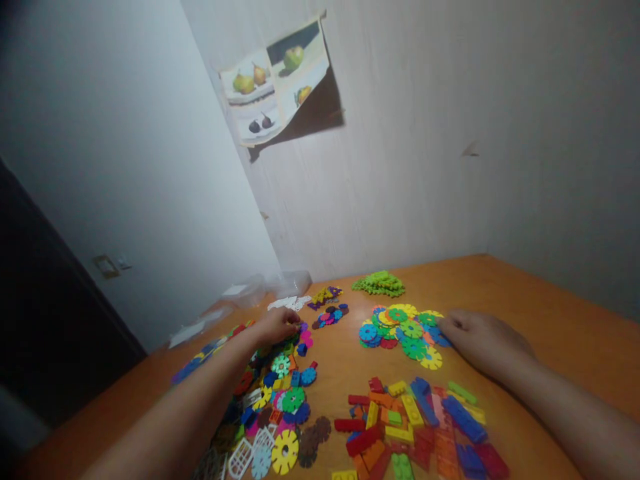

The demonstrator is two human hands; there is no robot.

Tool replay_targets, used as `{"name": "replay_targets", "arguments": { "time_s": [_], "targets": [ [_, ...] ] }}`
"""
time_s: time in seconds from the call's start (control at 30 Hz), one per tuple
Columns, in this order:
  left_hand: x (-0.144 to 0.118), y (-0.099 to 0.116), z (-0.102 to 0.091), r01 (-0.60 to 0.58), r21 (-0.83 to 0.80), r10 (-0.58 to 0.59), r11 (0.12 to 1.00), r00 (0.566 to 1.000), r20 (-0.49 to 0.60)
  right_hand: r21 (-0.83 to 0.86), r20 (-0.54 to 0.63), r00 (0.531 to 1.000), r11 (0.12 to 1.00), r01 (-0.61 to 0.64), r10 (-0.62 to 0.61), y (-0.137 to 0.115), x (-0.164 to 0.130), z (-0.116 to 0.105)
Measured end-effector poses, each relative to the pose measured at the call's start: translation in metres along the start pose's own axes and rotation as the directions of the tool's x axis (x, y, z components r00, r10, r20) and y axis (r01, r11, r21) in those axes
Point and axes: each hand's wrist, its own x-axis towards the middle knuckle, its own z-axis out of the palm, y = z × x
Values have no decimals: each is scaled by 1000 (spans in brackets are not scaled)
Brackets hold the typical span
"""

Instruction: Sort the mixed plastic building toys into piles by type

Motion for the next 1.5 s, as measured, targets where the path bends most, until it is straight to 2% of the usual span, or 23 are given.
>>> {"name": "replay_targets", "arguments": {
  "time_s": [0.27,0.43,0.67,0.97,1.1,1.3,1.5],
  "targets": [
    [16,6,10,-18,92,13,996,998,60,1,11,1000,1000,-17,17,2,0,1],
    [24,-1,10,-12,78,4,997,995,100,-4,15,1000,1000,-27,27,3,0,1],
    [37,-18,15,44,-60,-35,997,989,146,-4,-5,1000,1000,-16,16,3,-1,0],
    [45,-30,21,125,-214,-86,969,980,181,0,-19,1000,1000,-6,6,7,1,2],
    [48,-29,21,120,-266,-76,957,982,171,20,-30,1000,1000,-3,4,7,1,2],
    [46,-20,23,99,-368,-68,925,993,97,8,-24,1000,1000,-12,12,3,-1,0],
    [35,-10,19,100,-533,-71,840,995,75,-8,2,1000,1000,-15,15,1,-2,-3]
  ]
}}
